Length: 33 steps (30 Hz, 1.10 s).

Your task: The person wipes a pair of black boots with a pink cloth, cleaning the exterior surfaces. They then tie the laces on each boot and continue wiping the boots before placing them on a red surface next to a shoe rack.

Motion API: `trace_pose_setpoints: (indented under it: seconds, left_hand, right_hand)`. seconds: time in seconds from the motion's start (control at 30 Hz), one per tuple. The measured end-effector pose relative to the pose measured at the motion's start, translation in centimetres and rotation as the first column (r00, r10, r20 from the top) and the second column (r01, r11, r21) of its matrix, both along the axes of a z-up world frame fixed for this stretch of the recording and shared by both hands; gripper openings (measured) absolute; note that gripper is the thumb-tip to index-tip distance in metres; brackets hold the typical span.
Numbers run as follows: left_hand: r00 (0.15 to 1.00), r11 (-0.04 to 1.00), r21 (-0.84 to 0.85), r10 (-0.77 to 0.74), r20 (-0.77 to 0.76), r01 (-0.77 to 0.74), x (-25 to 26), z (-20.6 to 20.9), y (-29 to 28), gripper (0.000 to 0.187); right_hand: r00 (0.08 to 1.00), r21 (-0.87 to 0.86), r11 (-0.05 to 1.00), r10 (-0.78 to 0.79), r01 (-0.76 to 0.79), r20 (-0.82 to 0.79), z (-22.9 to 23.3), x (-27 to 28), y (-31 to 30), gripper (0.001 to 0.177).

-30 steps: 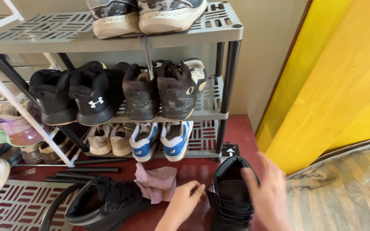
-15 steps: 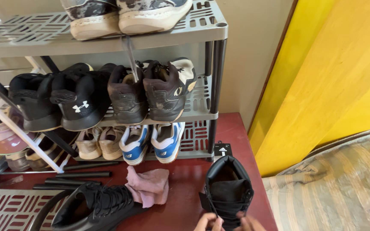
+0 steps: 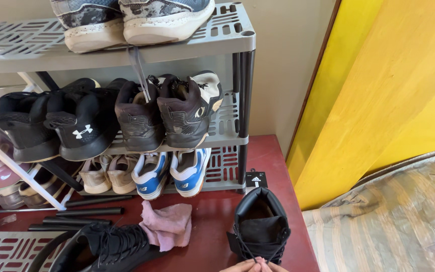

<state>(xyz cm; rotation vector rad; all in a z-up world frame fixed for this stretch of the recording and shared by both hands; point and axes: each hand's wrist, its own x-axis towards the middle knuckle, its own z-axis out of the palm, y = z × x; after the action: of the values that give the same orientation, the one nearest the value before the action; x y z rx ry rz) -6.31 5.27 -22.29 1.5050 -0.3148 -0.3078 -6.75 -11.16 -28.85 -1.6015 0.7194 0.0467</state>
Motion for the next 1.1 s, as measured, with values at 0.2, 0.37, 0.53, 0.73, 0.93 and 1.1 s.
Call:
trace_pose_setpoints:
  seconds: [0.2,0.37,0.53,0.73,0.93,1.1]
  left_hand:
    - [0.982,0.981,0.060,-0.185,0.023,0.183,1.6,0.1,1.6,0.018]
    - [0.960,0.956,0.136,-0.271,0.075,0.259,2.9,0.4,2.5,0.019]
    - [0.939,0.928,0.326,-0.263,0.221,0.183,2.9,1.0,2.7,0.020]
    - [0.587,0.865,0.288,0.009,0.810,-0.412,3.0,3.7,0.9,0.024]
    - [0.098,0.745,0.044,0.029,0.995,-0.666,1.5,12.1,0.9,0.020]
    - [-0.011,0.734,0.011,-0.025,1.000,-0.679,1.5,14.7,1.6,0.016]
  right_hand:
    - [1.000,0.013,1.000,0.001,-0.001,0.016,-0.1,0.3,0.0,0.024]
    - [0.999,-0.003,1.000,-0.023,0.024,0.047,0.4,0.7,0.0,0.025]
    - [0.995,-0.159,0.984,-0.071,0.082,0.077,3.8,1.1,-1.5,0.025]
    - [0.743,-0.598,0.610,0.022,0.520,0.669,14.4,-2.8,0.2,0.027]
    - [0.929,-0.949,0.186,0.317,-0.256,-0.188,24.3,-1.1,2.1,0.049]
    - [0.930,-0.445,0.818,0.290,-0.364,-0.227,26.5,0.3,2.3,0.038]
